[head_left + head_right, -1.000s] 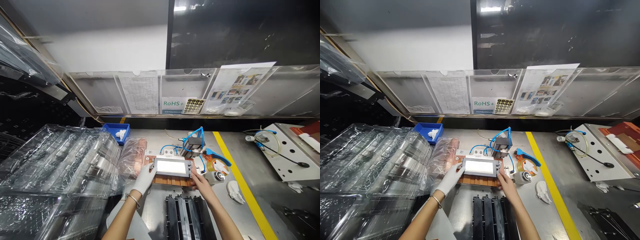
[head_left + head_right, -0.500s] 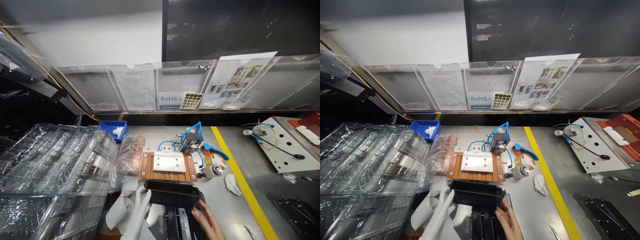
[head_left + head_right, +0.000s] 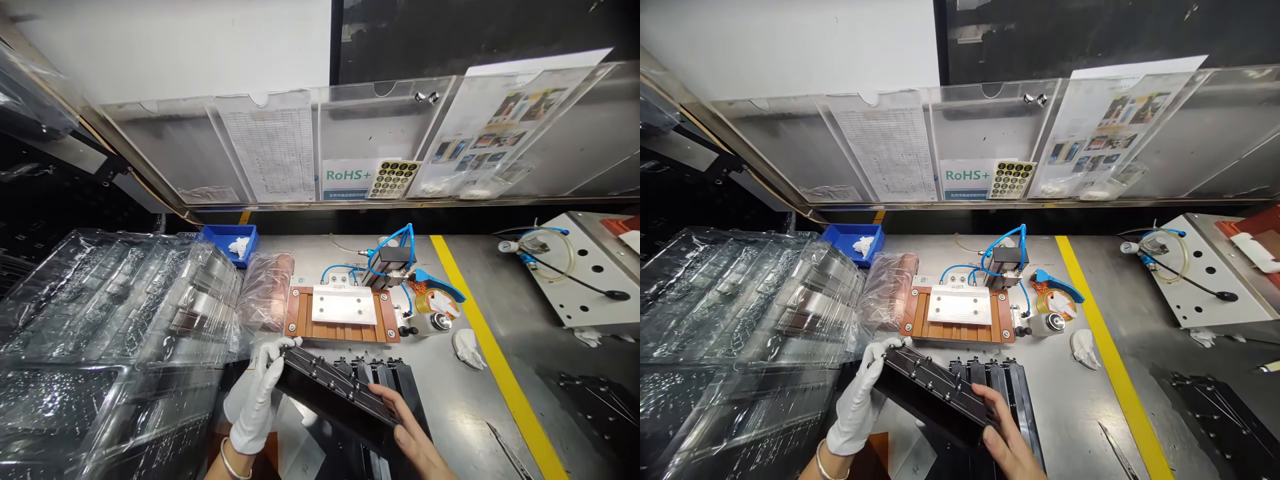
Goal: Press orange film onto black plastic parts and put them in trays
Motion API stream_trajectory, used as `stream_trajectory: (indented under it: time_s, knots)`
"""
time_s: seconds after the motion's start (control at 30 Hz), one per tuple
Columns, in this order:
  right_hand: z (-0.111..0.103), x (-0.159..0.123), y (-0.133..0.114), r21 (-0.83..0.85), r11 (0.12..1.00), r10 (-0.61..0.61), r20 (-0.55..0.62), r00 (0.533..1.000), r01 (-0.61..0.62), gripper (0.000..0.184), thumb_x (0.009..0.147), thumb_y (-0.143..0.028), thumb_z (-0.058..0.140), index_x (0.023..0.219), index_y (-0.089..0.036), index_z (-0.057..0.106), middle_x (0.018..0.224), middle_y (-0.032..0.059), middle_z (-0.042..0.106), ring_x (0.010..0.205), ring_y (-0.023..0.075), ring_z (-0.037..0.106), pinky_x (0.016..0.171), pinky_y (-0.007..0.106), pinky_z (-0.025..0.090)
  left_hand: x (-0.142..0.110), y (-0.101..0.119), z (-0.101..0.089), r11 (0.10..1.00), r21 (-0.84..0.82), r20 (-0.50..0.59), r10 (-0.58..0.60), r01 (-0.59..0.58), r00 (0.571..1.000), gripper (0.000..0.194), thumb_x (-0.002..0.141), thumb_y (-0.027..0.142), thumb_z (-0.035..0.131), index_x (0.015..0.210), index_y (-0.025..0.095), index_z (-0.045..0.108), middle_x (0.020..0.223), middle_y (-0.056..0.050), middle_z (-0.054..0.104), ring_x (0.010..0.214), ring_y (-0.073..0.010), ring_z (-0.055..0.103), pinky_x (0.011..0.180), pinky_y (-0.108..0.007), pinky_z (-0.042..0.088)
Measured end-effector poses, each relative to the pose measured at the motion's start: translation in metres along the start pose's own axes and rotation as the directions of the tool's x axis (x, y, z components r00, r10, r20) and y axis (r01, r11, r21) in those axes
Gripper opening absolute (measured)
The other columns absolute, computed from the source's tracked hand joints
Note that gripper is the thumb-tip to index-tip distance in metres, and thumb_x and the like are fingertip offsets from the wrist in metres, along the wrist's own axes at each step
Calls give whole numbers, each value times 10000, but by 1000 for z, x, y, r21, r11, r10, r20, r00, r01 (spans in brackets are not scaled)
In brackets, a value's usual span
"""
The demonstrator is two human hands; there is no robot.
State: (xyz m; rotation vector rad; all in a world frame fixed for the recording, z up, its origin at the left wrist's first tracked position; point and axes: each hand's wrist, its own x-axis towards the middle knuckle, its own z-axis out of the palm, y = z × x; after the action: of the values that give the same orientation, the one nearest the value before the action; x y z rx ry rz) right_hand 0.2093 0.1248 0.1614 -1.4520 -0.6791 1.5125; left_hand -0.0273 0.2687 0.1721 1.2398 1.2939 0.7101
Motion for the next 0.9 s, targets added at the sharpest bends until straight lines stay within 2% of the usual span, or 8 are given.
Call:
stream_trajectory:
  time_s: [0.1, 0.2, 0.27, 0.33, 0.43, 0.53, 0.63, 0.9]
  knots:
    - [4, 0, 0, -67, 997, 24, -14, 1000, -24, 687, 774, -773, 535, 1300, -334, 582, 1381, 56, 624, 1346, 323, 493, 1109, 458, 408, 7, 9, -6, 996, -18, 129, 94, -93, 987, 209, 929, 464, 430, 915, 258, 454, 1410, -61, 571, 1335, -252, 494, 1129, -425, 405]
    - [6, 0, 5, -139, 990, 18, -101, 995, -32, 643, 832, -720, 506, 1342, -332, 551, 1420, 52, 590, 1360, 304, 474, 1174, 470, 311, 8, 13, -13, 934, 285, 59, 205, -214, 977, 232, 944, 429, 487, 1106, 271, 544, 1444, -57, 540, 1293, -218, 533, 1107, -395, 421]
    - [5, 2, 9, -197, 980, -15, -195, 981, -24, 618, 854, -691, 501, 1355, -331, 539, 1460, 47, 547, 1391, 298, 430, 1197, 483, 266, 4, 18, -14, 752, 535, 114, 386, -384, 915, 250, 943, 375, 525, 1161, 284, 607, 1294, -49, 653, 1159, -206, 626, 1024, -365, 479]
    - [4, 4, 13, -265, 964, -52, -247, 968, -16, 612, 861, -676, 500, 1366, -332, 528, 1477, 46, 524, 1403, 302, 407, 1198, 496, 266, 0, 27, -9, 494, 652, 371, 454, -575, 810, 247, 940, 387, 537, 1135, 294, 658, 1088, -28, 748, 949, -215, 706, 856, -350, 547]
    - [4, 7, 16, -325, 945, -72, -250, 966, -14, 608, 861, -666, 499, 1366, -328, 532, 1452, 55, 541, 1382, 313, 430, 1183, 505, 304, -1, 44, 4, 229, 683, 663, 204, -694, 720, 335, 943, 394, 523, 1247, 296, 626, 1046, -41, 769, 752, -264, 730, 626, -365, 560]
    - [8, 8, 14, -330, 944, -91, -283, 955, -8, 578, 873, -651, 492, 1342, -320, 556, 1417, 66, 566, 1358, 319, 457, 1182, 511, 305, 6, 52, 18, 73, 770, 637, -29, -634, 771, 418, 927, 126, 456, 1294, 264, 602, 912, -67, 772, 711, -281, 734, 582, -344, 556]
    - [12, 8, 15, -317, 948, -65, -299, 952, -35, 575, 883, -655, 472, 1338, -314, 558, 1432, 74, 547, 1371, 320, 442, 1193, 511, 286, 8, 48, 31, -35, 757, 651, -45, -653, 758, 423, 885, 38, 427, 1200, 219, 645, 802, -71, 750, 651, -242, 722, 557, -292, 541]
    - [25, 19, 18, -335, 942, -57, -221, 974, -21, 627, 901, -665, 412, 1372, -265, 519, 1459, 103, 519, 1399, 311, 411, 1192, 504, 303, -29, 31, 77, -152, 444, 890, 186, -883, 415, 189, 859, 99, 487, 974, 117, 636, 785, -103, 706, 496, -248, 659, 360, -323, 468]
